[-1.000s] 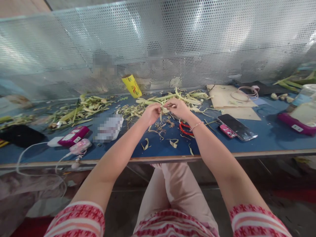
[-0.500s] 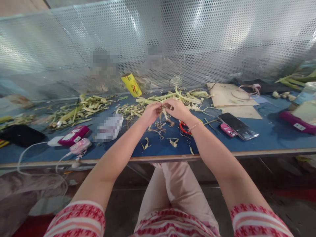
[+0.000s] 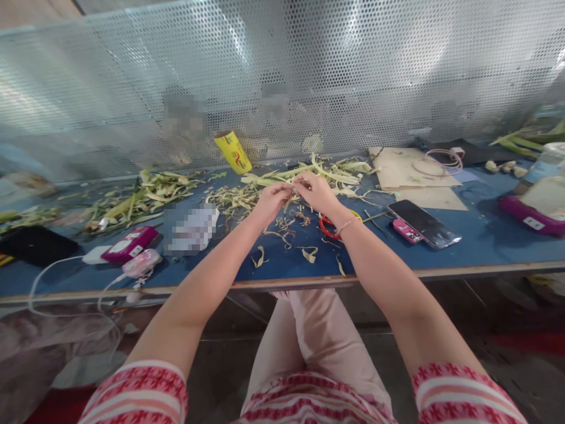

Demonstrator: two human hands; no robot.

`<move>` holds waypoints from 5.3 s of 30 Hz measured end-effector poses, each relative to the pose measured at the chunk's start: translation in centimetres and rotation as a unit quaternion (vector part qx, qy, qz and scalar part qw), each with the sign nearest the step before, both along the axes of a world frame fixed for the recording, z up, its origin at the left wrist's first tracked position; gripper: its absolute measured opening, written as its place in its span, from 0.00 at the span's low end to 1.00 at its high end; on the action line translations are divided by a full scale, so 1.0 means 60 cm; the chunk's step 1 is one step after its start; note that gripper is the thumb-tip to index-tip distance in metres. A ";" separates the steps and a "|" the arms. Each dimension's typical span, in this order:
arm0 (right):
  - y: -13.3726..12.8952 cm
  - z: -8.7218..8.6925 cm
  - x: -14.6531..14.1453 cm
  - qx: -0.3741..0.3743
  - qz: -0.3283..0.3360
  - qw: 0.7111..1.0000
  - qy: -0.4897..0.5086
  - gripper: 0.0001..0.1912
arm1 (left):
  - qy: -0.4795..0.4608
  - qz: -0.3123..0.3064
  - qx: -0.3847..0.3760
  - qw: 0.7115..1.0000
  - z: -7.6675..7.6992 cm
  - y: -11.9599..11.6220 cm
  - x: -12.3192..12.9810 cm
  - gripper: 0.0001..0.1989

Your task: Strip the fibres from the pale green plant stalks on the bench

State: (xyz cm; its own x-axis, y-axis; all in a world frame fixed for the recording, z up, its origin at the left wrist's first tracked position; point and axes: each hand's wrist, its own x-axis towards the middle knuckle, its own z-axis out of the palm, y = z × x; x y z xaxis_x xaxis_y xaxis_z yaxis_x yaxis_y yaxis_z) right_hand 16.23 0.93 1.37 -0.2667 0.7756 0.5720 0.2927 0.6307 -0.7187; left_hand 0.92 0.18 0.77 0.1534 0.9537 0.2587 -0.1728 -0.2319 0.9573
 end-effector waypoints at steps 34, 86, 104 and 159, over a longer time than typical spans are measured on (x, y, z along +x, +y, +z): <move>0.011 -0.002 0.007 -0.238 0.079 0.968 0.017 0.17 | -0.086 0.047 -0.093 0.991 0.011 0.003 -0.007 0.09; -0.006 0.014 -0.008 -0.065 -0.032 0.997 -0.013 0.18 | 0.374 0.078 0.159 0.911 0.010 -0.017 -0.002 0.18; 0.017 -0.008 -0.008 -0.213 -0.057 0.975 -0.020 0.12 | 0.245 0.107 0.126 0.955 -0.003 -0.003 -0.011 0.15; -0.004 0.005 -0.003 0.057 -0.026 0.997 -0.051 0.21 | -0.045 -0.008 -0.156 0.987 0.011 -0.010 0.006 0.04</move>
